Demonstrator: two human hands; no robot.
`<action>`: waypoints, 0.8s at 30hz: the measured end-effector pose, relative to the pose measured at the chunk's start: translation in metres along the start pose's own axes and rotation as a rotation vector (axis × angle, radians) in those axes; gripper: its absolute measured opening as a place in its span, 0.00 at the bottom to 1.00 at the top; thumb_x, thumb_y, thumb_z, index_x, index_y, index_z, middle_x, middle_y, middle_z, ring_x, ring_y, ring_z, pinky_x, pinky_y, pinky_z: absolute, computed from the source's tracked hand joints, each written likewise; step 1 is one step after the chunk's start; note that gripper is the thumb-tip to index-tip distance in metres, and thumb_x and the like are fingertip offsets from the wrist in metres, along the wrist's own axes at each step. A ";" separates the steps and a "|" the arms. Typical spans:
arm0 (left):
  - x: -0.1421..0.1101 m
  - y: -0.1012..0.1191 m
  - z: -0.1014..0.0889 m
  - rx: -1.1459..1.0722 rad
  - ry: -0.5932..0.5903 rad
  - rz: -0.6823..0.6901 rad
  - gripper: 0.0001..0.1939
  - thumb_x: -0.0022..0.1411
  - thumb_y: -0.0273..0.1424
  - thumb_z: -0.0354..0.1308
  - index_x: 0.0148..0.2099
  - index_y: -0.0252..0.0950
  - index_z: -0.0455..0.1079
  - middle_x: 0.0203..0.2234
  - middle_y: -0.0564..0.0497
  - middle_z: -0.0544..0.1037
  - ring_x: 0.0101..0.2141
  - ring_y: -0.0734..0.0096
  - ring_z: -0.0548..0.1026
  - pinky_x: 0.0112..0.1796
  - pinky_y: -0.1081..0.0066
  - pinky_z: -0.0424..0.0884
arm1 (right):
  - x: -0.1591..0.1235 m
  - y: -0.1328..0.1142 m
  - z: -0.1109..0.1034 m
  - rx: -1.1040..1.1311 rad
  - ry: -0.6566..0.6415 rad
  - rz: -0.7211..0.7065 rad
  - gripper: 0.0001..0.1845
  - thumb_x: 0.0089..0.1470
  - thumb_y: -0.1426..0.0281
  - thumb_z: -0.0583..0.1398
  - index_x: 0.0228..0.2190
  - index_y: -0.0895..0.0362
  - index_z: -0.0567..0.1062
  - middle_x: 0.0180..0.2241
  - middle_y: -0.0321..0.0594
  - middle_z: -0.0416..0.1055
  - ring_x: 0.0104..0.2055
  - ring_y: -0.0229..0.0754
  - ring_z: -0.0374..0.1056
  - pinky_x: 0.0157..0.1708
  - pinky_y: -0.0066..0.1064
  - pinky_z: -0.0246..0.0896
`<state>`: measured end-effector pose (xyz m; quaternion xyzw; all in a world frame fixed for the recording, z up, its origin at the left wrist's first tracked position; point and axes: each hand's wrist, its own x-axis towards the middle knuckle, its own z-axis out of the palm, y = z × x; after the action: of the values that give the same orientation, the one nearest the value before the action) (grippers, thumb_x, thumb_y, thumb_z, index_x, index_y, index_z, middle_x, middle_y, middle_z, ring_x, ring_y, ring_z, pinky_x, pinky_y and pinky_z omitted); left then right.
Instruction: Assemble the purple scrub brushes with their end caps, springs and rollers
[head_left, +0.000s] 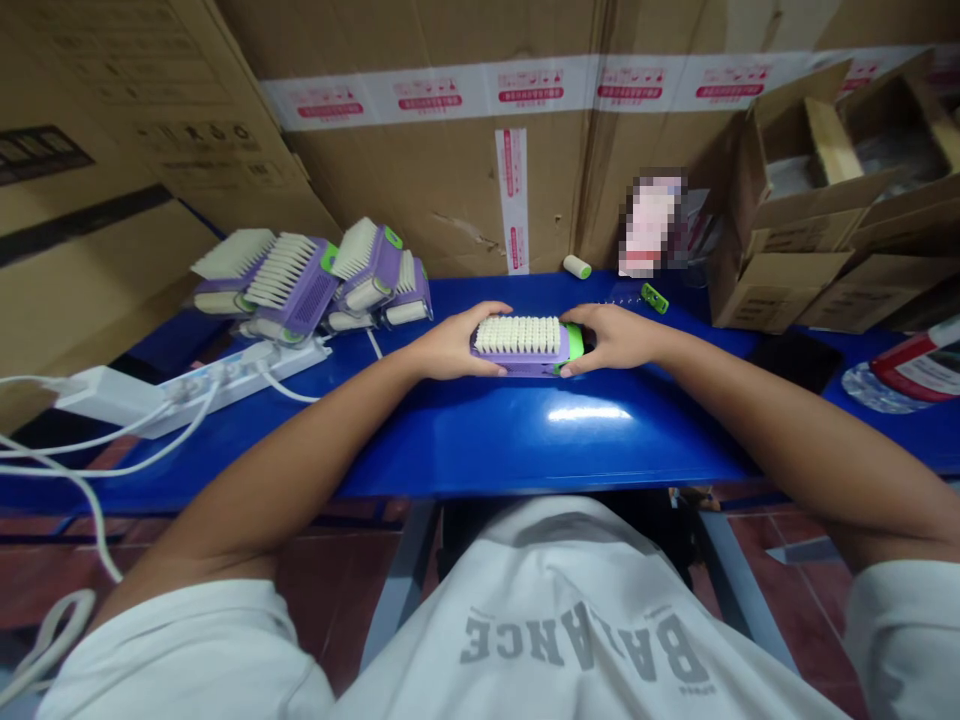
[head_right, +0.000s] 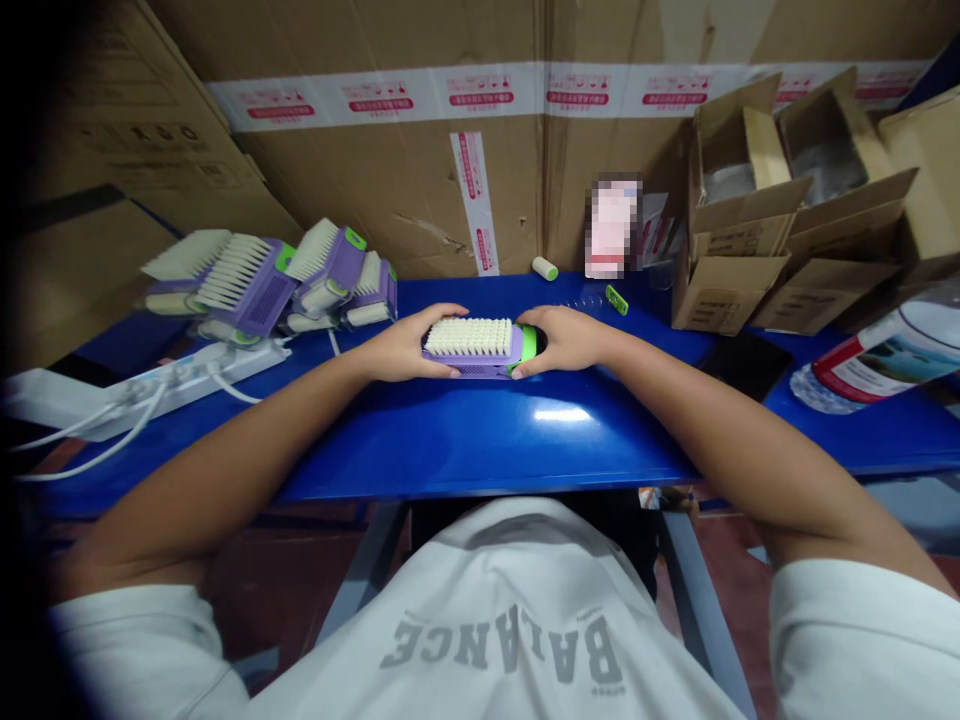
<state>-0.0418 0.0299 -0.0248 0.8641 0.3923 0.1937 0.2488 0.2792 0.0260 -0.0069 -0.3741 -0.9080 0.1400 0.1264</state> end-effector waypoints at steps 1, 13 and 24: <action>0.000 0.001 0.002 0.003 0.009 0.006 0.54 0.49 0.48 0.76 0.74 0.41 0.61 0.69 0.40 0.72 0.67 0.41 0.71 0.68 0.48 0.65 | 0.001 0.000 0.002 0.013 0.007 -0.010 0.48 0.44 0.41 0.75 0.57 0.59 0.81 0.55 0.56 0.82 0.55 0.64 0.79 0.55 0.50 0.73; 0.003 -0.001 -0.003 0.052 0.003 -0.055 0.58 0.47 0.48 0.79 0.75 0.43 0.60 0.68 0.42 0.74 0.66 0.41 0.72 0.67 0.50 0.67 | -0.004 0.013 -0.015 -0.006 -0.083 0.077 0.48 0.36 0.42 0.78 0.53 0.57 0.82 0.48 0.49 0.83 0.45 0.58 0.79 0.46 0.43 0.73; 0.001 -0.002 -0.005 0.068 0.033 -0.086 0.58 0.48 0.50 0.77 0.76 0.40 0.59 0.71 0.39 0.70 0.69 0.40 0.69 0.69 0.50 0.65 | -0.003 0.011 -0.007 0.057 -0.025 0.042 0.50 0.41 0.43 0.76 0.61 0.55 0.80 0.58 0.51 0.81 0.56 0.63 0.79 0.58 0.50 0.74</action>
<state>-0.0446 0.0333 -0.0212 0.8510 0.4396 0.1834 0.2211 0.2904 0.0329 -0.0051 -0.3875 -0.8971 0.1731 0.1228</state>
